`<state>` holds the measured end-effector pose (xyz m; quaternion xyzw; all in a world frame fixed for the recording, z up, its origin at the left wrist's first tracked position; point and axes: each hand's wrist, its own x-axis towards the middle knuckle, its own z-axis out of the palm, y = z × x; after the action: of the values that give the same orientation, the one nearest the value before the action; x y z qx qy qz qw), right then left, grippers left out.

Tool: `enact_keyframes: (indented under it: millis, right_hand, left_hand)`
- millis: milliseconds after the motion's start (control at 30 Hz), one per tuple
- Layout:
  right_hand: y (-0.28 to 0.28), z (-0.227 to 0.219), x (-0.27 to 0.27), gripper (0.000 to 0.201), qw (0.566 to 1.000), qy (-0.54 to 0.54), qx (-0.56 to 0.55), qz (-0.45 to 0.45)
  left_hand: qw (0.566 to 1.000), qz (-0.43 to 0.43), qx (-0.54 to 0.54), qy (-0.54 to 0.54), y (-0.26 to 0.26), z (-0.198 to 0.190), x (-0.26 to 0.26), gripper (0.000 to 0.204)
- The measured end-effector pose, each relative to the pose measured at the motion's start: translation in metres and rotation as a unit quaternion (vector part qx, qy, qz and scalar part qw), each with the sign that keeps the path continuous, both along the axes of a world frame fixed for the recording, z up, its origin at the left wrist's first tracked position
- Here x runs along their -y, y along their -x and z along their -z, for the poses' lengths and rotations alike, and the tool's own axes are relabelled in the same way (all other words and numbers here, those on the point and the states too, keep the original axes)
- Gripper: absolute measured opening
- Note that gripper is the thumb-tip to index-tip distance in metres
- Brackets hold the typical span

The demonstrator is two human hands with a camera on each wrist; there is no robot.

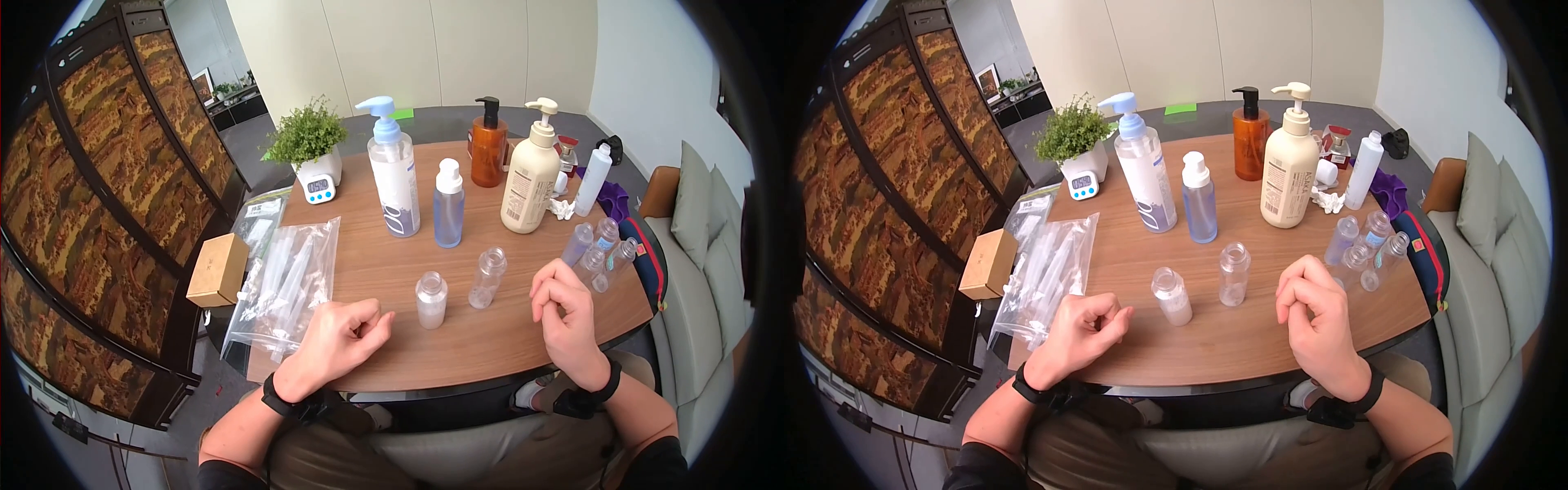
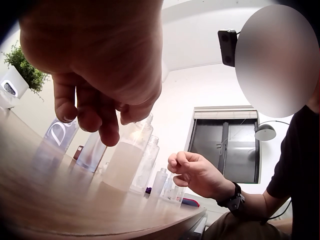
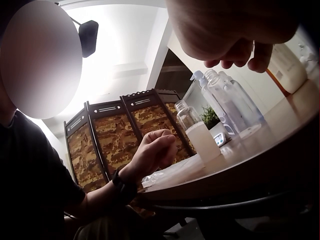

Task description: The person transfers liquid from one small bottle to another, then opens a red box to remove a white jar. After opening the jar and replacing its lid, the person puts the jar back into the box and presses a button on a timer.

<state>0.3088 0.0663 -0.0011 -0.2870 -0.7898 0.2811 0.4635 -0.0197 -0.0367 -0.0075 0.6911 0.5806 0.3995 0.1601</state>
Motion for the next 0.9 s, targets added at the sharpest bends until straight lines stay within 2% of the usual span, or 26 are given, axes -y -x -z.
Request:
enact_keyframes:
  millis: [633,900]
  right_hand:
    - [0.0032,0.0033,0.0038,0.021,0.998,0.043,-0.026,0.028]
    - [0.0030,0.0040,0.0029,0.024,0.999,0.020,-0.029,0.021]
  left_hand:
    - [1.000,0.015,0.003,0.017,-0.0019,-0.0001,0.0015,0.039]
    - [1.000,0.009,0.005,0.025,-0.0005,0.0049,0.0009,0.037]
